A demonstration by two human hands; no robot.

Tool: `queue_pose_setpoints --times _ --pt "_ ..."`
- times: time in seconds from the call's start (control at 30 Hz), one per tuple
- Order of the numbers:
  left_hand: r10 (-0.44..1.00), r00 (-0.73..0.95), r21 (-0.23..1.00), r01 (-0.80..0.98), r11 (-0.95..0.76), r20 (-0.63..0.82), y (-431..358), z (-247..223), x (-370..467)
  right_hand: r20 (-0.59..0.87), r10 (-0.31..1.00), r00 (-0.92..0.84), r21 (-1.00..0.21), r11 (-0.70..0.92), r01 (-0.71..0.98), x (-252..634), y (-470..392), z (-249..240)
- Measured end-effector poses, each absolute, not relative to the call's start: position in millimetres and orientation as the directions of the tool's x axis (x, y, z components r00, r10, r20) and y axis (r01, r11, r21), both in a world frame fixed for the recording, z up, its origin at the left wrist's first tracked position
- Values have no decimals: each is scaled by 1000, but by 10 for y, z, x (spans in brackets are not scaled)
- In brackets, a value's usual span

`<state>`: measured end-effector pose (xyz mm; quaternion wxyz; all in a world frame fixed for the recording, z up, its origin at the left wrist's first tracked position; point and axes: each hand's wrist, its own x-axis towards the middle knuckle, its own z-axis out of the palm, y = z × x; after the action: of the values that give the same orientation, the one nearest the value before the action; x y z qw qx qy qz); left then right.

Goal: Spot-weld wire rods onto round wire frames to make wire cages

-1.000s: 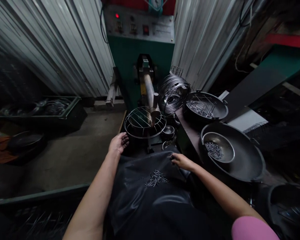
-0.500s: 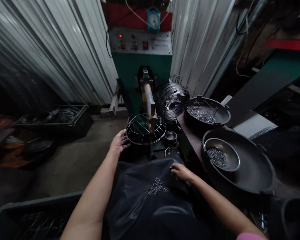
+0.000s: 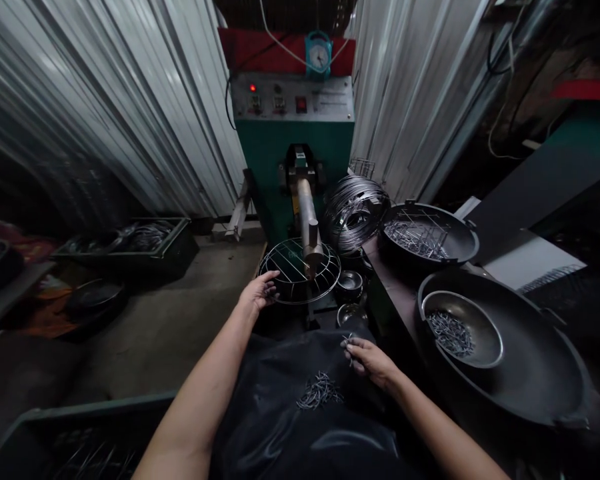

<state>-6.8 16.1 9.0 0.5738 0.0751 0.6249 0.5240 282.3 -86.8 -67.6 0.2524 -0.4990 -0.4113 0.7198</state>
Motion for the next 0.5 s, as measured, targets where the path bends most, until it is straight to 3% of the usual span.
queue_pose_setpoints --times 0.1,0.17,0.27,0.37,0.5 --pt "697 -373 757 -530 382 -613 161 102 -4 -524 762 -380 -850 -442 286 2815 -933 -706" --pt "695 -407 773 -528 351 -593 143 122 37 -451 823 -346 -826 -237 512 2841 -1006 -743" --pt "687 -473 808 -508 299 -552 92 155 93 -263 907 -329 -665 76 743 2919 -1118 -793" --pt "670 -546 844 -477 245 -503 37 158 145 -255 907 -334 -542 153 827 3000 -1162 -828" --pt "653 -641 898 -412 152 -404 -20 76 213 -216 925 -313 -614 120 780 3065 -1068 -878"
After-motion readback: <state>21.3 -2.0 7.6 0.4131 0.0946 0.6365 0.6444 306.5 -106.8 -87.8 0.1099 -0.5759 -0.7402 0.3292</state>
